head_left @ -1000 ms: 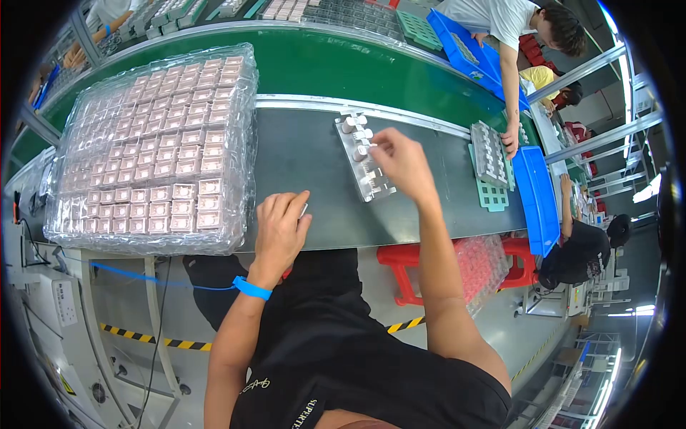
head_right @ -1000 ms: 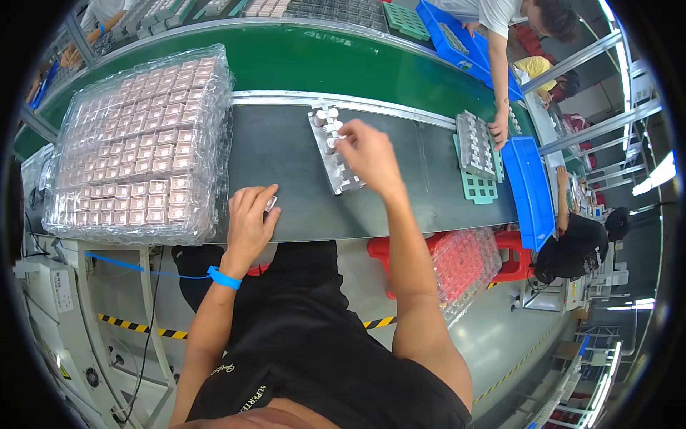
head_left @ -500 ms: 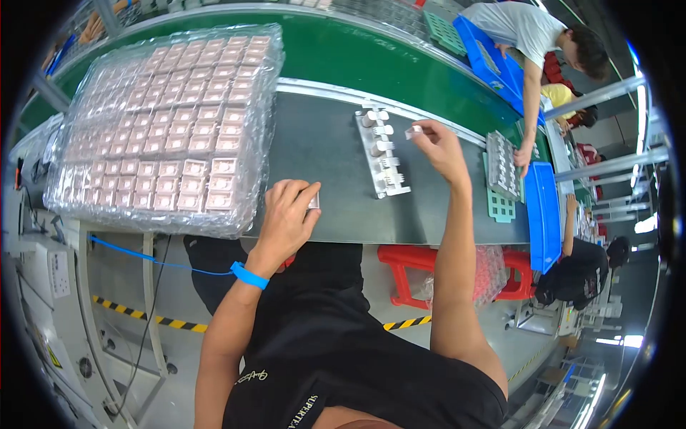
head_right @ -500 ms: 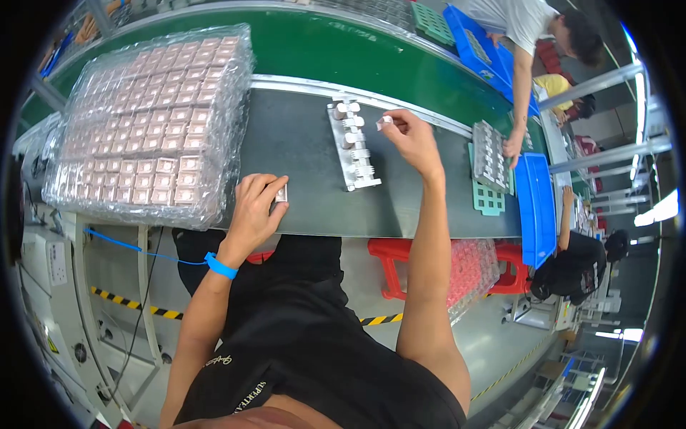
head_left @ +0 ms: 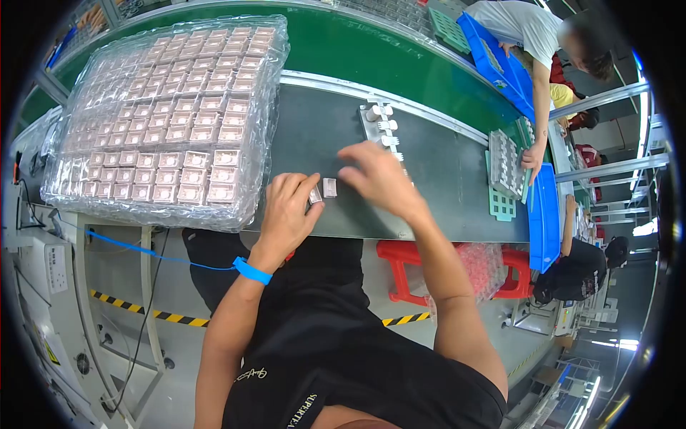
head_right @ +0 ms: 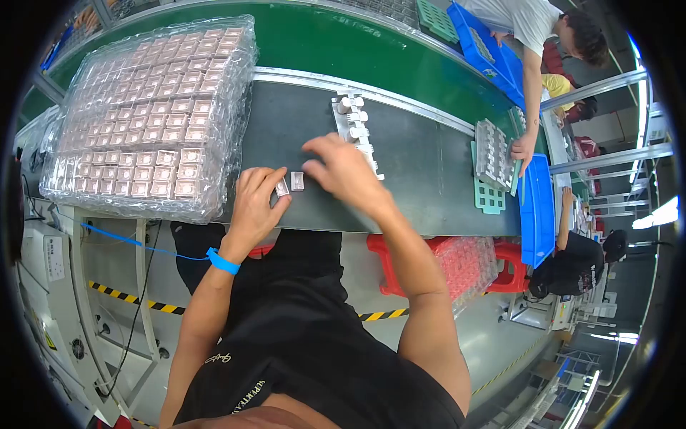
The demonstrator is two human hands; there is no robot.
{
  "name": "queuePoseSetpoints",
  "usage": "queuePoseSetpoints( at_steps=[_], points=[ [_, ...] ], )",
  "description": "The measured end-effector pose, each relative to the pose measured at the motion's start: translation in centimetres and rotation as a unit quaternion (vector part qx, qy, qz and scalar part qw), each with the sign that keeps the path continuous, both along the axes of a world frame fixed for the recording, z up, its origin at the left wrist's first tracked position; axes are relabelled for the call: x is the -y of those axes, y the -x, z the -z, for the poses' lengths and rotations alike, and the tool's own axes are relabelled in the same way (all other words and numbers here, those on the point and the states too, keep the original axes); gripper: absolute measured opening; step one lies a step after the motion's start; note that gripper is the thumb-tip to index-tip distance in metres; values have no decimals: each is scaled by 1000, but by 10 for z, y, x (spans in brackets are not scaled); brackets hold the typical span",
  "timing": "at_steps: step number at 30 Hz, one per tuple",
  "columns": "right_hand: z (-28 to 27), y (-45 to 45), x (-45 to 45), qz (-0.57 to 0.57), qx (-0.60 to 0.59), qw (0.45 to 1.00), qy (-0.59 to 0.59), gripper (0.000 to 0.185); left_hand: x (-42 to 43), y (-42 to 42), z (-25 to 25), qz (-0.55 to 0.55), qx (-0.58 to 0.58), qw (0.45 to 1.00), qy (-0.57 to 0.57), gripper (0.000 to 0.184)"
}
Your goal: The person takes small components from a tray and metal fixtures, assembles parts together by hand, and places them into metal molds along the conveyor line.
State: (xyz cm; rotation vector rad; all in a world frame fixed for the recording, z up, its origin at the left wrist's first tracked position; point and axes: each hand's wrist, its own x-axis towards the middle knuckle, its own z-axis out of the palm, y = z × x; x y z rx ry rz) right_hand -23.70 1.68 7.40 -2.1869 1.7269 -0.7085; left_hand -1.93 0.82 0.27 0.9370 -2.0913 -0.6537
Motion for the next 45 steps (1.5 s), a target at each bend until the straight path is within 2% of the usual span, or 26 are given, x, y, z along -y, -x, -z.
queuePoseSetpoints(
  at_steps=[3, 5, 7, 9, 11, 13, 14, 20, 26, 29, 30, 32, 34, 36, 38, 39, 42, 44, 45],
  points=[
    [-28, 29, 7, 114, -89, 989, -30, 28, 0, 2, 4, -4, -3, 1000, 4, 46],
    [-30, 50, 16, 118, -159, 978, -62, 28, 0, 4, 3, -5, 3, 1000, 3, 46],
    [-33, 63, 25, 103, -158, 978, -91, 27, 0, 6, 2, -4, 9, 1000, 7, 45],
    [-37, 71, 34, 37, -117, 981, -150, 28, 0, 6, 3, -1, 5, 1000, 17, 46],
    [-36, 74, 38, 12, -117, 982, -150, 27, -1, 6, -1, -4, 11, 1000, 7, 47],
    [-37, 69, 39, -68, -142, 983, -92, 24, -2, 7, -3, -6, 25, 1000, 6, 47],
    [-39, 65, 40, -122, -83, 983, -108, 20, -1, 8, -4, -8, 25, 1000, 5, 47],
    [-13, 12, 20, -141, -56, 982, -110, 29, 1, 12, -3, -25, 23, 999, 25, 40],
    [2, -12, 16, -35, -6, 985, -170, 27, 2, 12, 1, -36, 28, 999, 20, 44],
    [-9, 2, 20, -14, 33, 994, -100, 26, 1, 13, -4, -38, 42, 998, 18, 48],
    [-20, 9, 23, 63, 3, 993, -101, 24, 0, 14, -7, -37, 55, 998, 14, 51],
    [-28, 35, 33, 149, 17, 987, -50, 26, -2, 18, -13, -51, 75, 996, 3, 53],
    [-20, 69, 45, 219, -30, 975, -22, 26, -3, 22, -16, -61, 95, 994, -8, 54],
    [-2, 97, 52, 226, -25, 973, -34, 29, -3, 26, -18, -71, 125, 990, -5, 50],
    [15, 116, 56, 151, 156, 967, -130, 30, -1, 27, -16, -68, 122, 990, -1, 48],
    [13, 117, 55, 145, 211, 952, -171, 31, 0, 27, -14, -65, 119, 991, 4, 45],
    [13, 118, 54, 142, 209, 954, -161, 27, 1, 24, -11, -61, 90, 993, 33, 34],
    [4, 128, 56, 160, 108, 972, -134, 25, 2, 24, -9, -64, 83, 994, 37, 34],
    [-4, 127, 55, 180, 96, 973, -110, 25, 1, 23, -8, -64, 73, 994, 42, 33]
  ],
)
